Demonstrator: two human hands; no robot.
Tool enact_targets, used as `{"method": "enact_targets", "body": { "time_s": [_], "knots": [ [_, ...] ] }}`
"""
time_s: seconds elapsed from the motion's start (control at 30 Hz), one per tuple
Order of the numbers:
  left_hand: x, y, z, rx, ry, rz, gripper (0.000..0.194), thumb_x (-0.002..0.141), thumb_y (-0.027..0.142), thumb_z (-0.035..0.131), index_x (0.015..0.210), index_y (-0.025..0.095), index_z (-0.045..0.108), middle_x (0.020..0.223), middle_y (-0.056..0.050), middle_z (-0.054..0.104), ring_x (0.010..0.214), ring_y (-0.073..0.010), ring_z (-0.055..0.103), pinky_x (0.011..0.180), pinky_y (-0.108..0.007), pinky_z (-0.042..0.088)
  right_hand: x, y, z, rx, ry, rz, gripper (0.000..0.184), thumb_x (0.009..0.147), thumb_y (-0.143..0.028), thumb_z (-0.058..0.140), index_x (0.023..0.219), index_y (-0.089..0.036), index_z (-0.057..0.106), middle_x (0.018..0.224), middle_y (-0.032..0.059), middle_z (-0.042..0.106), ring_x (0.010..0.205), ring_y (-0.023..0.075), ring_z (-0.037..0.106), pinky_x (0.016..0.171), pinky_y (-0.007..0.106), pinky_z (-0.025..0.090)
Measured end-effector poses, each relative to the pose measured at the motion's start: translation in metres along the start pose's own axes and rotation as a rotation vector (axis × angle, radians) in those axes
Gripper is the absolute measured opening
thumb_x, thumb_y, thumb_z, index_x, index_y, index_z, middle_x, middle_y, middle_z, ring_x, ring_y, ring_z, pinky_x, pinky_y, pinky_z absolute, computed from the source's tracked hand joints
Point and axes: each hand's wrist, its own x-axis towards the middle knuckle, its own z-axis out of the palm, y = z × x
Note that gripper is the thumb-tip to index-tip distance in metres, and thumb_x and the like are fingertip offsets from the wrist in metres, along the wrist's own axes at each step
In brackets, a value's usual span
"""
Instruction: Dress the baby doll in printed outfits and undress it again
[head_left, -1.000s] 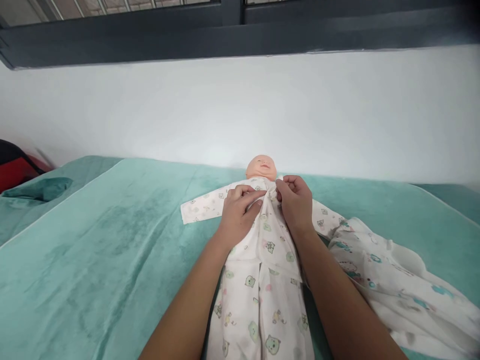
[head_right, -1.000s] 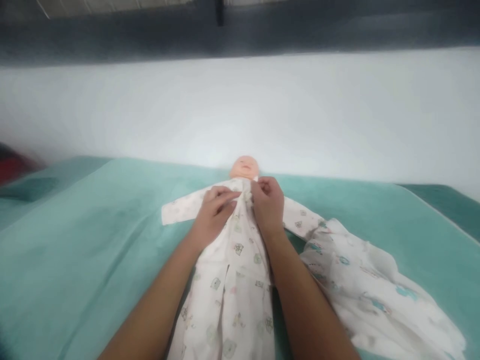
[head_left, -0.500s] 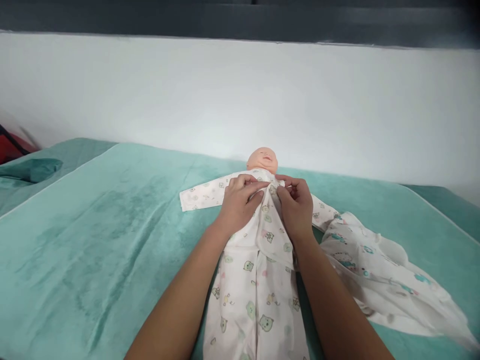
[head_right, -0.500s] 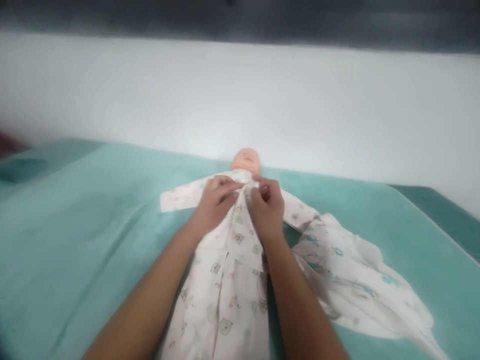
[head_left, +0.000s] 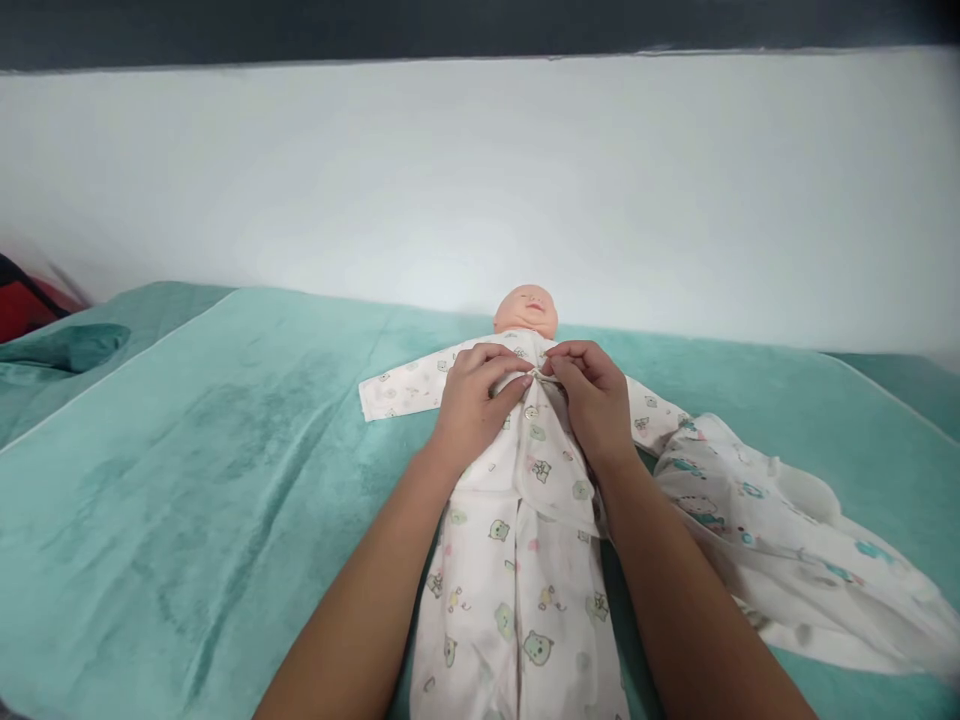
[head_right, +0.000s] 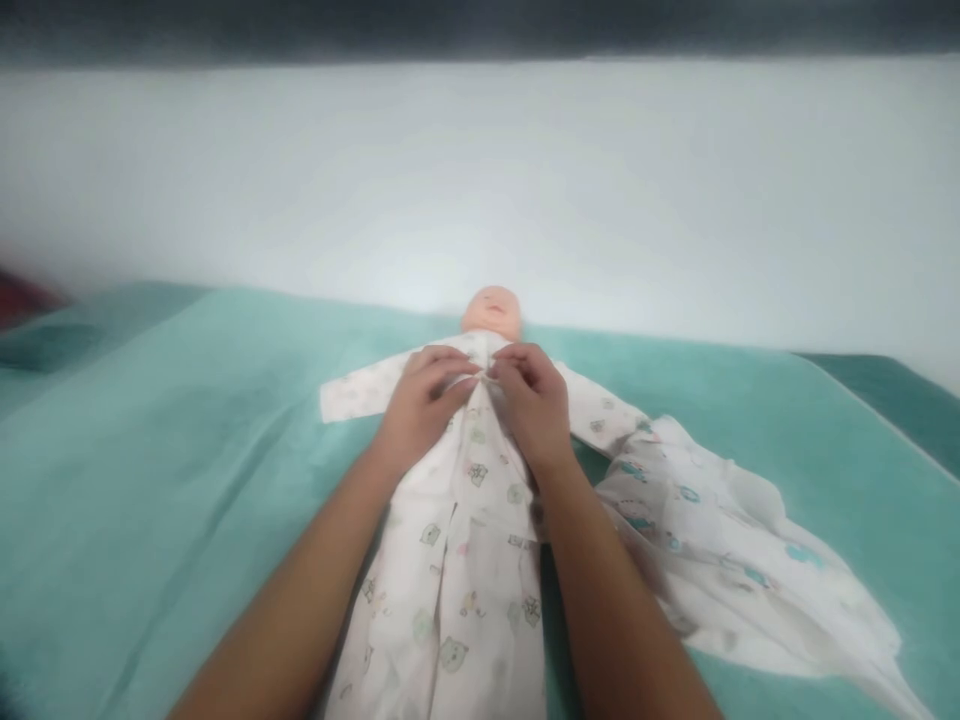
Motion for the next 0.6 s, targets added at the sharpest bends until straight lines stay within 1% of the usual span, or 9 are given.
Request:
{"method": "enact_targets", "body": {
  "time_s": [0.17,0.27,0.33,0.43,0.53,0.6],
  "knots": [
    [0.0005,-0.0004,0.0011,-0.012,0.024,-0.024,0.009,0.089,0.025,0.064,0.093,0.026,0.072,0.107,-0.002,0.067,0.109,-0.0194,0.058,0.101,-0.037,0.043,-0.0003,-0.0005,-0.0007,0.038,-0.046,-0.021,0.008,0.077,-0.025,0.063,0.083,-0.022,0.067,0.074,-0.002,0.068,0.073,0.0152,0.06,0.076,0.03,0.043],
    [0.0002,-0.0014,0.0011,-0.027,0.01,-0.018,0.012,0.09,0.025,0.063,0.097,0.027,0.073,0.11,-0.003,0.066,0.11,-0.0197,0.058,0.102,-0.037,0.043,-0.0011,-0.0022,-0.001,0.015,-0.036,-0.011,0.01,0.077,-0.027,0.064,0.085,-0.022,0.068,0.072,-0.0016,0.069,0.07,0.0155,0.06,0.071,0.029,0.043],
    [-0.0001,-0.0022,0.0008,-0.033,-0.007,-0.01,0.018,0.092,0.024,0.059,0.101,0.028,0.074,0.112,-0.003,0.065,0.111,-0.0198,0.057,0.103,-0.037,0.043,-0.002,-0.0041,-0.0009,-0.002,-0.041,-0.016,0.011,0.078,-0.028,0.064,0.086,-0.022,0.069,0.072,-0.0012,0.07,0.07,0.0159,0.06,0.069,0.029,0.043],
    [-0.0003,-0.0028,0.0001,-0.014,-0.031,0.001,0.027,0.094,0.019,0.049,0.103,0.028,0.073,0.113,-0.004,0.064,0.112,-0.0198,0.056,0.103,-0.038,0.043,-0.0034,-0.0071,0.0,-0.023,-0.079,-0.023,0.012,0.078,-0.028,0.063,0.087,-0.022,0.069,0.073,-0.0008,0.071,0.07,0.0161,0.061,0.07,0.03,0.044],
    [0.0001,-0.0024,-0.0003,0.009,-0.055,0.004,0.033,0.094,0.016,0.045,0.107,0.029,0.072,0.114,-0.004,0.063,0.112,-0.0202,0.055,0.103,-0.039,0.043,-0.0041,-0.0083,0.0014,-0.069,-0.099,-0.04,0.013,0.079,-0.027,0.062,0.087,-0.022,0.071,0.069,-0.0025,0.066,0.069,0.0151,0.059,0.07,0.029,0.043],
    [0.0004,-0.0017,-0.0003,0.012,-0.062,-0.002,0.034,0.094,0.015,0.044,0.109,0.03,0.072,0.115,-0.004,0.063,0.114,-0.0206,0.054,0.104,-0.04,0.042,-0.0039,-0.0073,0.0023,-0.103,-0.046,-0.055,0.012,0.079,-0.027,0.061,0.086,-0.022,0.071,0.063,-0.0046,0.059,0.064,0.0135,0.053,0.066,0.028,0.041]
  ]
}}
